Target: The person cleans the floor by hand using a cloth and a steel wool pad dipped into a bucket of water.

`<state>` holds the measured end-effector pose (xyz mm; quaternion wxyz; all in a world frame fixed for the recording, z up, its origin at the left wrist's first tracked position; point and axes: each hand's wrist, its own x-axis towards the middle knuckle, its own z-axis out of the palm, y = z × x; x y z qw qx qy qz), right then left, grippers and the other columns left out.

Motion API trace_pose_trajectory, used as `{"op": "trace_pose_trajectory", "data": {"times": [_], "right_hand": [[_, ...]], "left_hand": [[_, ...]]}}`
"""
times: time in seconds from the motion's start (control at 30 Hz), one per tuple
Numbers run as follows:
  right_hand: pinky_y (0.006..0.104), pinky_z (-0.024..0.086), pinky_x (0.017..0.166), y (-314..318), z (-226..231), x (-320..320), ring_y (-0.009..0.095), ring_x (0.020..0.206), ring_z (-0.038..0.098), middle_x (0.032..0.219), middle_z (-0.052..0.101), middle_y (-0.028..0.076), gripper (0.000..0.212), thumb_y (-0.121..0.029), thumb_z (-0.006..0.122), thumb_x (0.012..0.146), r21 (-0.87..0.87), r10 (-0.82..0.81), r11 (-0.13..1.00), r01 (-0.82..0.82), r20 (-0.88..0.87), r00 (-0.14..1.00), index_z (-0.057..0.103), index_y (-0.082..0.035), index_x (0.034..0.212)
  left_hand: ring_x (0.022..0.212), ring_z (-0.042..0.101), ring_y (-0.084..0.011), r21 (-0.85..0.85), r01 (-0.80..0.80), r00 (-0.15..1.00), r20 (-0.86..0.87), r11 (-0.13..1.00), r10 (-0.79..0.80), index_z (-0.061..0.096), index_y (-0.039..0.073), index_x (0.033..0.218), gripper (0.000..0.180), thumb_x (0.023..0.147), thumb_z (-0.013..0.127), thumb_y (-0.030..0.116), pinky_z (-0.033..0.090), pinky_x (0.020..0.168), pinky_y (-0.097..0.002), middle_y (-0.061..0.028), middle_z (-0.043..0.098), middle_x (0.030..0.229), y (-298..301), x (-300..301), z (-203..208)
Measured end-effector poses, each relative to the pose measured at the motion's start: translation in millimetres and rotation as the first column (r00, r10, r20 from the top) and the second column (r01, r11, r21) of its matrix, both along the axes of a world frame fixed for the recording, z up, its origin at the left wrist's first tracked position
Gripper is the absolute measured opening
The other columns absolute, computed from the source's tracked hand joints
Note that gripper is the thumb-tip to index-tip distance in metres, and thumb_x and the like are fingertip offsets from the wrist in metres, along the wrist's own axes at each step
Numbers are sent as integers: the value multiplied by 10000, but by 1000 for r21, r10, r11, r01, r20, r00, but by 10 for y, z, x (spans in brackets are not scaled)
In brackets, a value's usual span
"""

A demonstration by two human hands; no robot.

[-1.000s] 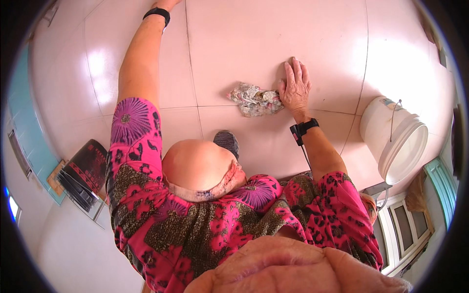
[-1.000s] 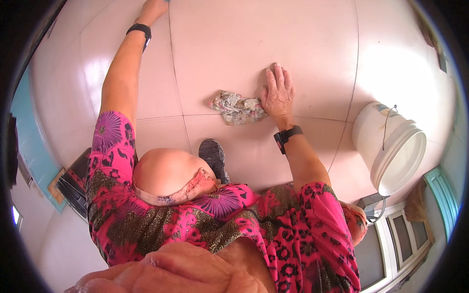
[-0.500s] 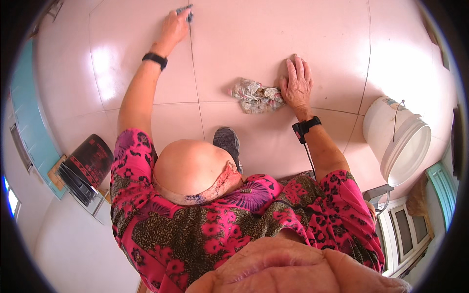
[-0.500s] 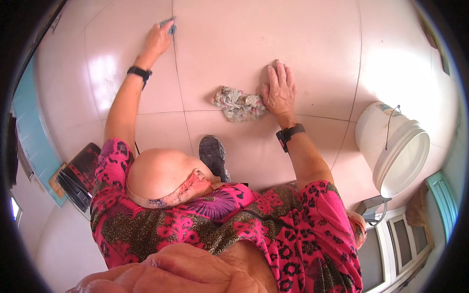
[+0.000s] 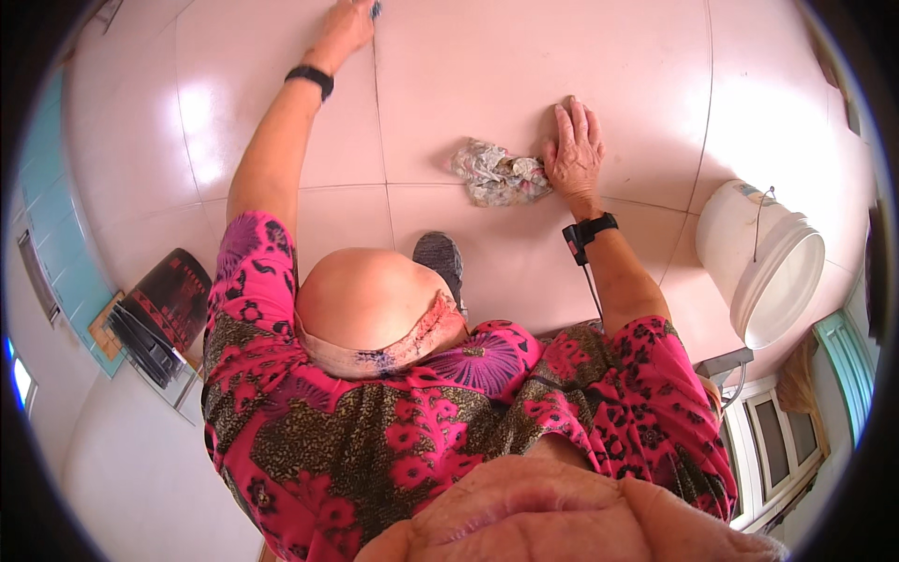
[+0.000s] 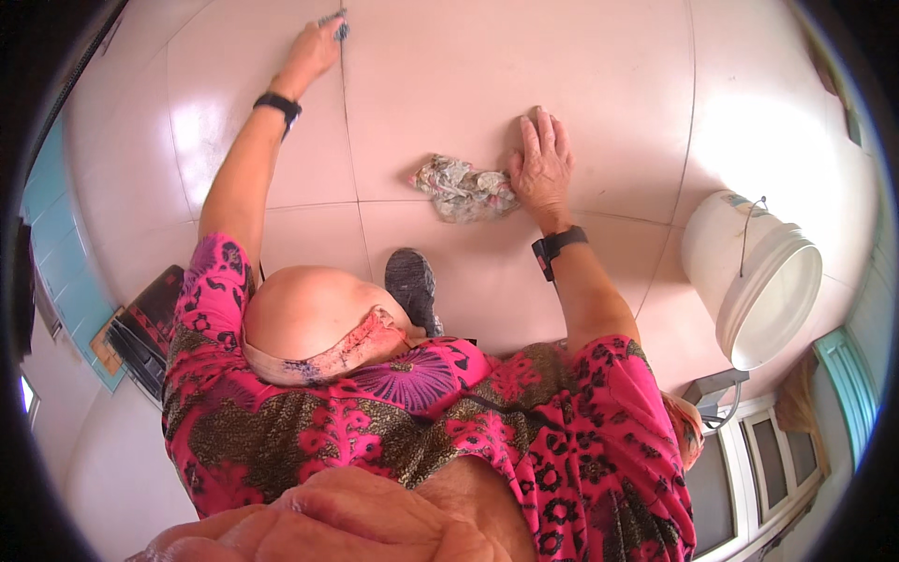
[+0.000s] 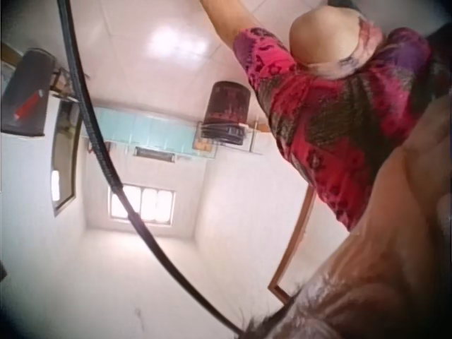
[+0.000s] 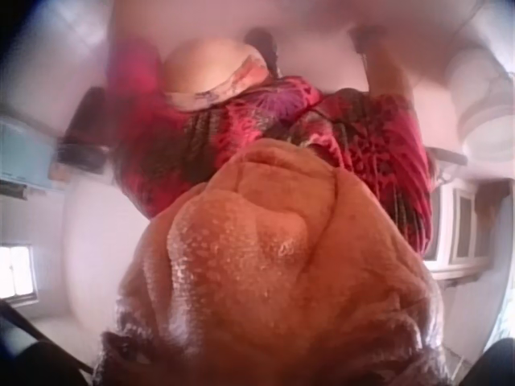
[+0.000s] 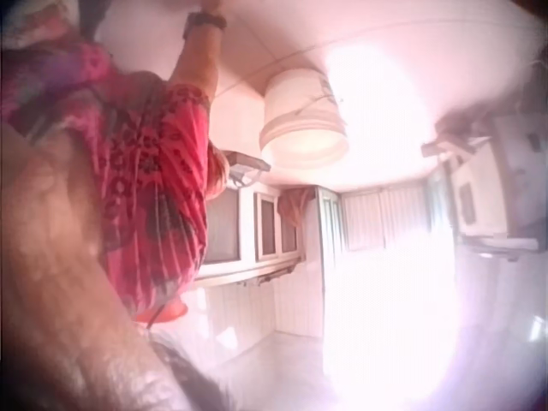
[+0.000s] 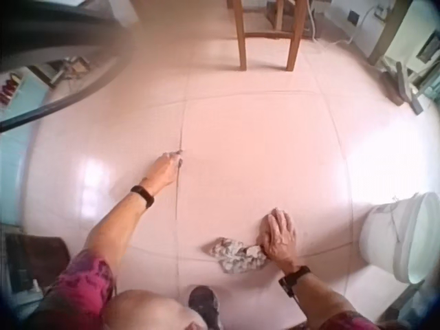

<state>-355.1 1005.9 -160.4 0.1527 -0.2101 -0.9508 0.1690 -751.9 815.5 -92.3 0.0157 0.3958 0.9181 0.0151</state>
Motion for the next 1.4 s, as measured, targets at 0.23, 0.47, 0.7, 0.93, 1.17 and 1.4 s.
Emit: {"op": "trace_pose_trajectory", "data": {"times": [0.23, 0.47, 0.7, 0.93, 1.17, 1.4], "right_hand": [[503, 343, 1076, 107, 20, 9, 356, 1369, 359, 1510, 391, 103, 555, -185, 597, 836, 2, -14, 1000, 14, 33, 999, 504, -117, 1379], [517, 365, 1044, 45, -99, -32, 353, 1357, 375, 1500, 401, 107, 561, -187, 608, 823, 7, 13, 1000, -13, -62, 998, 507, -124, 1371], [519, 397, 999, 213, -165, -1, 342, 1347, 392, 1490, 409, 100, 565, -182, 621, 811, 57, -20, 998, 23, -57, 998, 514, -141, 1364], [517, 415, 974, 219, -216, 22, 334, 1337, 407, 1484, 419, 92, 549, -181, 629, 810, 64, -1, 998, 6, -73, 997, 529, -140, 1349], [518, 412, 976, 42, -250, 94, 332, 1326, 416, 1473, 432, 90, 540, -181, 629, 804, 44, 6, 999, -4, -59, 998, 537, -140, 1334], [532, 387, 1018, 42, -485, 72, 354, 1326, 408, 1454, 446, 102, 528, -208, 615, 810, 70, 30, 997, -23, -102, 994, 539, -132, 1327]], "left_hand": [[971, 609, -438, 188, 40, 997, 51, 981, -51, 623, 132, 1230, 412, 823, 597, 77, 521, 811, -493, -277, 601, 1036, -760, 976, -496], [971, 608, -442, 102, 69, 993, -100, 992, -59, 596, 146, 1291, 460, 836, 559, 90, 516, 827, -499, -291, 607, 1055, -347, 134, -349], [933, 608, -458, 209, 198, 980, -42, 958, -194, 608, 55, 1151, 279, 897, 525, 135, 506, 794, -517, -318, 619, 997, 330, -35, -50], [880, 612, -428, 159, 169, 985, 10, 973, -173, 623, 123, 1220, 392, 832, 590, 81, 523, 750, -495, -253, 604, 955, -793, 1006, -704], [917, 606, -425, 244, 74, 997, -32, 967, -68, 602, 126, 1276, 460, 824, 586, 39, 523, 771, -488, -258, 584, 1022, -927, 1330, -745], [829, 605, -443, 123, 165, 979, -142, 979, -147, 621, 0, 1075, 228, 930, 487, 114, 500, 727, -512, -279, 627, 902, -231, 460, -418]]}}
